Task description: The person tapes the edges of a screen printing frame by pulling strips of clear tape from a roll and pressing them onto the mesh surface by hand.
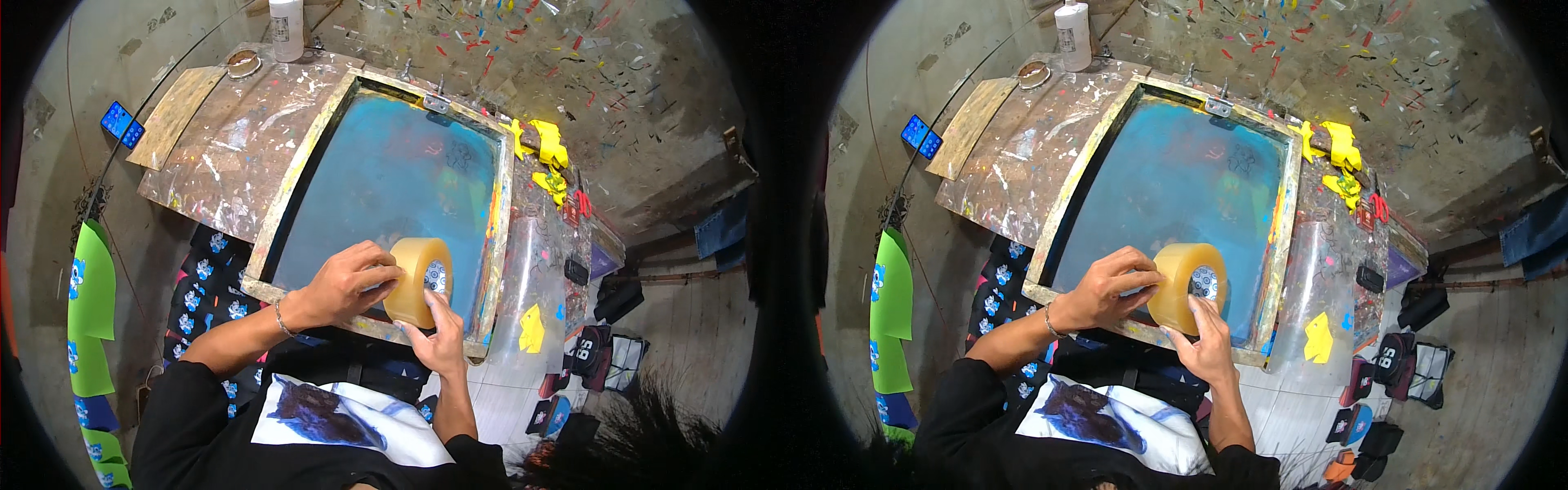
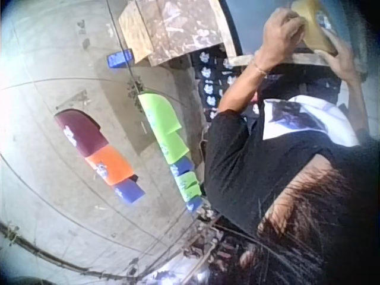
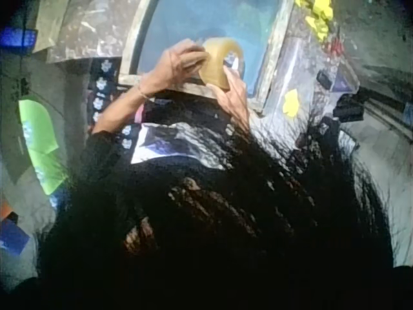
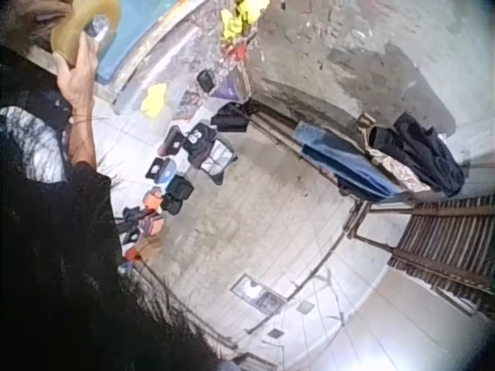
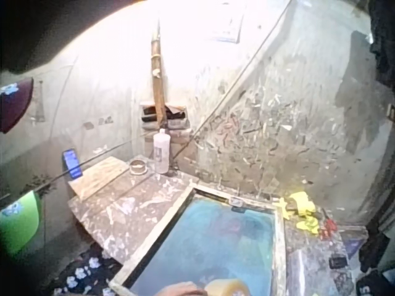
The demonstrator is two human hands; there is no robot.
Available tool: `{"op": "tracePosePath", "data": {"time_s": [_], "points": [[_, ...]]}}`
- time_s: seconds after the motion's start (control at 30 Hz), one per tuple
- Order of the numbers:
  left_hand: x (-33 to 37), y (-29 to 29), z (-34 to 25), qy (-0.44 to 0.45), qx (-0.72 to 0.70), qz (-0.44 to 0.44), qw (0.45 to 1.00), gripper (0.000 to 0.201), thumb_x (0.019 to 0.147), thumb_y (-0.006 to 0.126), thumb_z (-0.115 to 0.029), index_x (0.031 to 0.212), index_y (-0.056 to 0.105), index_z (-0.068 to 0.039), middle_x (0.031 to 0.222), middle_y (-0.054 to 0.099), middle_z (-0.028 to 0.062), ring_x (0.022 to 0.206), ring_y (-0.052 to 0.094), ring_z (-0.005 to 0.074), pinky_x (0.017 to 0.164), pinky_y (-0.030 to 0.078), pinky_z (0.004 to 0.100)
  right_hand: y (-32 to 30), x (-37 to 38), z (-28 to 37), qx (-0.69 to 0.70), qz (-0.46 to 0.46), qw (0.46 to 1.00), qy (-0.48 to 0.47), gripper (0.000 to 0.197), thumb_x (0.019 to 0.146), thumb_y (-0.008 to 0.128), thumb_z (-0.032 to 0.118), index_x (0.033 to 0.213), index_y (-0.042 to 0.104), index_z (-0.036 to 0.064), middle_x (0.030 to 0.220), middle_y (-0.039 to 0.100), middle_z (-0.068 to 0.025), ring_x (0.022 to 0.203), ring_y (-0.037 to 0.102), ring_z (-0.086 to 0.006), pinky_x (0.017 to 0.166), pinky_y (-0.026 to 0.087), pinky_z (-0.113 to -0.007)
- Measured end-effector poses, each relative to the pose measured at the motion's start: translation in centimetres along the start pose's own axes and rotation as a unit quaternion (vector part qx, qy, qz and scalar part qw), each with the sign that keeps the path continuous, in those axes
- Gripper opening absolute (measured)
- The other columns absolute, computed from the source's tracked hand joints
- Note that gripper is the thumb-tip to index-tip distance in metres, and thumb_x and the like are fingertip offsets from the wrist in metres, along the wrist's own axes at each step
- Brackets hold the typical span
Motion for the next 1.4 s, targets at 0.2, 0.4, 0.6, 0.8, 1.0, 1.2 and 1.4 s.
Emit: {"op": "tracePosePath", "data": {"time_s": [0.2, 0.4, 0.6, 0.8, 1.0, 1.2, 1.4], "points": [[-0.2, -0.1, -0.8, -0.048, -0.015, -0.052, 0.997, 0.034, 0.075, 0.084, -0.009, 0.104, 0.069, -0.002, 0.097, 0.065, 0.0115, 0.091, 0.063, 0.0288, 0.077, 0.054, 0.0375, -0.3, 0.3, 0.9, -0.040, -0.028, 0.998, -0.031, 0.058, 0.072, 0.082, 0.001, 0.123, 0.058, -0.0112, 0.111, 0.068, -0.0243, 0.102, 0.067, -0.0356, 0.091, 0.052, -0.039], [-0.8, 0.1, -0.7, -0.068, -0.020, -0.078, 0.994, 0.035, 0.075, 0.084, -0.011, 0.106, 0.068, -0.002, 0.099, 0.064, 0.0117, 0.096, 0.063, 0.0305, 0.082, 0.054, 0.0391, 0.1, -0.1, 1.0, -0.025, -0.041, 0.999, -0.023, 0.060, 0.074, 0.082, 0.005, 0.124, 0.055, -0.0139, 0.112, 0.066, -0.0282, 0.103, 0.064, -0.0438, 0.094, 0.049, -0.046], [-1.2, -0.2, -0.4, -0.129, -0.068, -0.101, 0.984, 0.035, 0.077, 0.083, -0.011, 0.109, 0.071, -0.004, 0.098, 0.064, 0.0104, 0.100, 0.061, 0.0295, 0.084, 0.052, 0.0390, 0.4, 0.1, 1.1, -0.036, -0.042, 0.998, -0.033, 0.058, 0.073, 0.081, -0.001, 0.124, 0.057, -0.0120, 0.112, 0.067, -0.0254, 0.103, 0.067, -0.0372, 0.090, 0.053, -0.040], [-1.3, 0.0, -0.4, -0.100, -0.048, -0.080, 0.991, 0.035, 0.078, 0.081, -0.011, 0.111, 0.071, -0.003, 0.098, 0.065, 0.0100, 0.098, 0.061, 0.0293, 0.084, 0.052, 0.0392, 0.6, 0.0, 1.0, -0.019, -0.028, 0.999, -0.013, 0.060, 0.075, 0.081, 0.005, 0.125, 0.055, -0.0130, 0.113, 0.065, -0.0274, 0.103, 0.064, -0.0432, 0.093, 0.049, -0.046], [-1.8, 0.0, -0.2, -0.108, -0.047, -0.087, 0.989, 0.032, 0.078, 0.081, -0.009, 0.108, 0.072, -0.004, 0.098, 0.066, 0.0107, 0.098, 0.063, 0.0294, 0.085, 0.052, 0.0393, 0.8, 0.2, 1.5, -0.065, -0.029, 0.996, -0.046, 0.059, 0.072, 0.083, 0.002, 0.123, 0.057, -0.0136, 0.113, 0.067, -0.0273, 0.105, 0.065, -0.0412, 0.094, 0.050, -0.044], [-2.7, 0.3, 0.5, -0.104, -0.066, -0.080, 0.989, 0.025, 0.078, 0.081, -0.014, 0.099, 0.072, -0.004, 0.093, 0.066, 0.0089, 0.099, 0.062, 0.0291, 0.085, 0.051, 0.0401, 1.3, -0.1, 1.3, -0.062, -0.027, 0.997, -0.047, 0.060, 0.072, 0.083, 0.003, 0.124, 0.057, -0.0134, 0.113, 0.066, -0.0278, 0.106, 0.065, -0.0420, 0.096, 0.049, -0.045], [-2.3, -0.7, 0.5, -0.148, -0.073, -0.106, 0.981, 0.030, 0.074, 0.084, -0.010, 0.102, 0.075, -0.004, 0.095, 0.070, 0.0083, 0.099, 0.064, 0.0289, 0.085, 0.054, 0.0379, 1.4, 0.2, 1.1, -0.052, -0.014, 0.997, -0.047, 0.059, 0.075, 0.081, 0.006, 0.123, 0.055, -0.0150, 0.113, 0.064, -0.0299, 0.105, 0.062, -0.0463, 0.097, 0.047, -0.050]]}}
Point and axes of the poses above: each hand's wrist, its own x-axis towards the middle knuckle, its own y-axis out of the palm, z = x × y, the point moved 8 cm from there along x, towards the middle knuckle
